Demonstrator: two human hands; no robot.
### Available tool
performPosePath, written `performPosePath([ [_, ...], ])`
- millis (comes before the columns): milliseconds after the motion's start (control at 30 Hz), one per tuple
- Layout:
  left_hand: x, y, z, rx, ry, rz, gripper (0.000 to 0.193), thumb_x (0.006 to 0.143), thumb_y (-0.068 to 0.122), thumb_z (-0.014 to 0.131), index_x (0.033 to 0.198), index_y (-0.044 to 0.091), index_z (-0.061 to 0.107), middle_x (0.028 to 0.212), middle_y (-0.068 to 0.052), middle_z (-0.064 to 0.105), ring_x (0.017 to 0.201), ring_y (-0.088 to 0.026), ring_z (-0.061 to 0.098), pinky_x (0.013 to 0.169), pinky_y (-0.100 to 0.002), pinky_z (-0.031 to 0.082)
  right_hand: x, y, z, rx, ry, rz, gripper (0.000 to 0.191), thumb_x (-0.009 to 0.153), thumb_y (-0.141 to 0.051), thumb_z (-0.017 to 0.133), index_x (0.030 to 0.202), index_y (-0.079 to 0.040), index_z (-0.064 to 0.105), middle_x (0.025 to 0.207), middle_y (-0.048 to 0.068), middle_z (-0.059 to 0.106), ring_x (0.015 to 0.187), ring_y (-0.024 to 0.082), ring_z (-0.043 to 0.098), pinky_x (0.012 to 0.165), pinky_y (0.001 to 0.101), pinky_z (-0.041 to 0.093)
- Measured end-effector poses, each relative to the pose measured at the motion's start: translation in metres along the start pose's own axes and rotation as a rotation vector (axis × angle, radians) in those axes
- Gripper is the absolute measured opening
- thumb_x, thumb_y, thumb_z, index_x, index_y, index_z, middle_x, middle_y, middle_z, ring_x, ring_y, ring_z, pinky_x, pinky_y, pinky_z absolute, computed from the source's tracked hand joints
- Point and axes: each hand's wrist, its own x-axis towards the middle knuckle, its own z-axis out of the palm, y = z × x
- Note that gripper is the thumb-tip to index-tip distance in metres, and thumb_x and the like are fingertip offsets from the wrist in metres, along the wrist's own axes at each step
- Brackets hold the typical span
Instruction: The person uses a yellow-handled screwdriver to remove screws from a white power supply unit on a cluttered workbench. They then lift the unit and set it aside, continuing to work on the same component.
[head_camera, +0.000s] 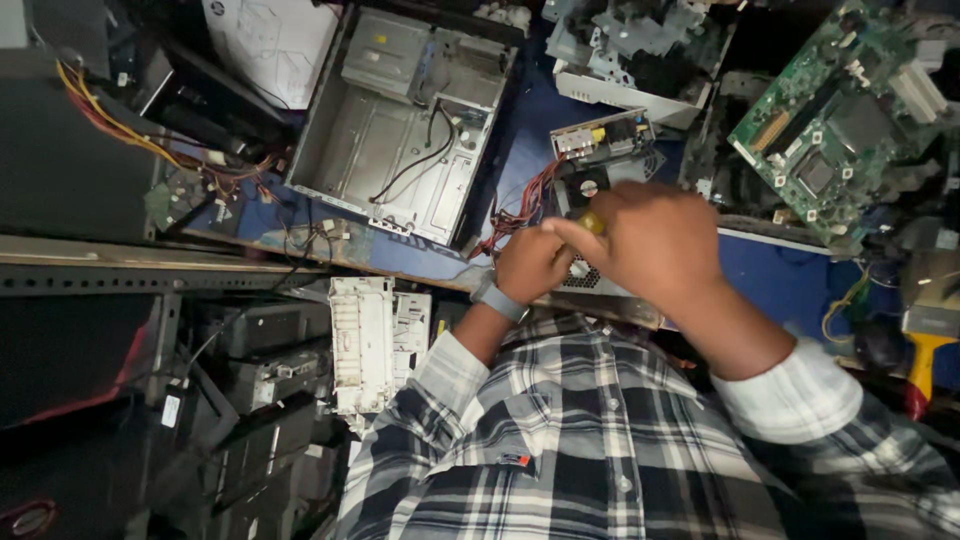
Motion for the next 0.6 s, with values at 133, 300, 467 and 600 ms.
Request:
performPosePath([
  [133, 0.003, 0.007, -0.001, -0.082, -0.020, 0.077, 0.022, 0.089, 0.004, 0.062, 0.109, 0.006, 0.071, 0.103, -0.017, 0.071, 0.091, -0.040, 0.069, 0.080, -0.048, 0.055, -0.012, 0.015, -0.014, 0.373, 0.139, -0.290, 0.031, 0.089, -0.025, 0.064, 0.109, -0.002, 0.066, 0.093, 0.019, 0.068, 0.069, 0.036, 0.066, 0.052, 0.0415, 0.052],
  [300, 0.004, 0.020, -0.002, -0.171, -0.027, 0.091, 0.019, 0.092, 0.005, 0.062, 0.111, 0.007, 0.068, 0.103, -0.016, 0.069, 0.095, -0.039, 0.069, 0.083, -0.047, 0.055, -0.019, 0.018, -0.001, -0.053, -0.056, -0.100, 0.039, 0.100, -0.047, 0.068, 0.090, -0.009, 0.068, 0.076, 0.009, 0.069, 0.063, 0.030, 0.068, 0.053, 0.0407, 0.051],
  [467, -0.002, 0.032, 0.018, -0.073, 0.311, 0.004, 0.019, 0.084, 0.009, 0.071, 0.103, 0.007, 0.069, 0.102, -0.016, 0.070, 0.091, -0.037, 0.071, 0.077, -0.043, 0.057, -0.010, 0.013, 0.009, -0.218, -0.347, 0.162, 0.057, 0.099, -0.065, 0.057, 0.080, -0.013, 0.070, 0.073, 0.009, 0.069, 0.061, 0.026, 0.067, 0.053, 0.0389, 0.051],
  [600, -0.008, 0.021, 0.023, -0.089, 0.246, -0.059, 0.019, 0.086, 0.004, 0.068, 0.104, 0.008, 0.072, 0.097, -0.016, 0.071, 0.088, -0.037, 0.071, 0.076, -0.044, 0.057, -0.012, 0.020, 0.001, 0.048, 0.030, -0.127, 0.046, 0.087, -0.052, 0.071, 0.094, -0.006, 0.073, 0.082, 0.012, 0.070, 0.067, 0.030, 0.069, 0.053, 0.0405, 0.052],
])
